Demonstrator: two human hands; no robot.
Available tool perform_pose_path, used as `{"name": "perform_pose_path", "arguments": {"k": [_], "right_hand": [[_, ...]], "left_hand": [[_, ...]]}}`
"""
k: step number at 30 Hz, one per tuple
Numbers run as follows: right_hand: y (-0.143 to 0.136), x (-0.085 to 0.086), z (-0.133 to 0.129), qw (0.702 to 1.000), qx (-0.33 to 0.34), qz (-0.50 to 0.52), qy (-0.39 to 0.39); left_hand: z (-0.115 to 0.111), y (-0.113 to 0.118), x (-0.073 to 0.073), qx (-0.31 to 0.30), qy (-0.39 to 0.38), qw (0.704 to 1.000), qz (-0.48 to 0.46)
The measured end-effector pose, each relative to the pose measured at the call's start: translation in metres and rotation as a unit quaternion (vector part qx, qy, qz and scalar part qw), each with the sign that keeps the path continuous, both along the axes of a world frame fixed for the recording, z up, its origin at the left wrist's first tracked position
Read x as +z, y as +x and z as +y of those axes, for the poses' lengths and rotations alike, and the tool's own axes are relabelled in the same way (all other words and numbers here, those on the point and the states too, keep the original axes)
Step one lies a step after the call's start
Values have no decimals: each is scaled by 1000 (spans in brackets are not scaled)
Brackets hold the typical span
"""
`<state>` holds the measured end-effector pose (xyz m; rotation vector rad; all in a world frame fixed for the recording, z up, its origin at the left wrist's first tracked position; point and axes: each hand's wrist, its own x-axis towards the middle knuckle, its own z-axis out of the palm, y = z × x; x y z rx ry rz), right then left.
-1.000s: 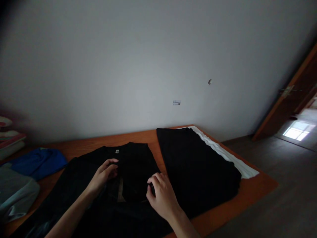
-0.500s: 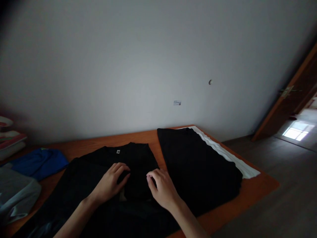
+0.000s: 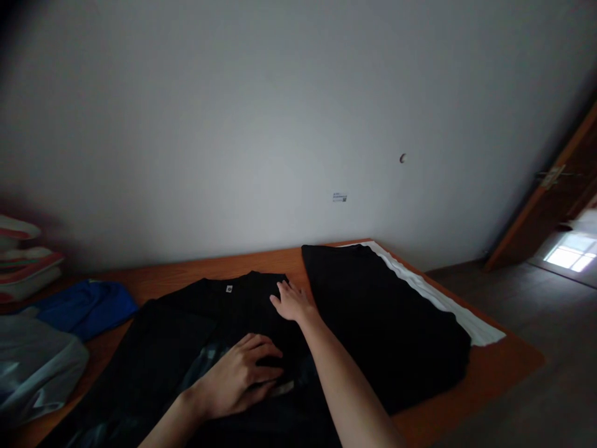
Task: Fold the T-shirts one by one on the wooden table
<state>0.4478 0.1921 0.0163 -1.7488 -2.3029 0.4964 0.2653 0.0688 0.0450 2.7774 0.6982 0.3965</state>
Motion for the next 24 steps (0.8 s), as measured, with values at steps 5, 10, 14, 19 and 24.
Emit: {"name": "perform_pose_path", "arguments": {"k": [5,10,14,19,24], "right_hand": [[0,-2,2,1000,-14,-10,-14],[0,4,-14,998,-38,-8,39],[6,-2,-48,993,-46,23,109],[20,-16,-86,998,21,5,61],[17,-4,-87,999,22,-17,34]], "left_hand": [[-1,3,-3,2,-100,990,-97],[17,-11,-26,167,-82,974,-129],[29,-25,-39,221,-20,974,-50],[23,-29,-32,218,-15,975,50],[18,-29,-32,227,-6,972,65]]}}
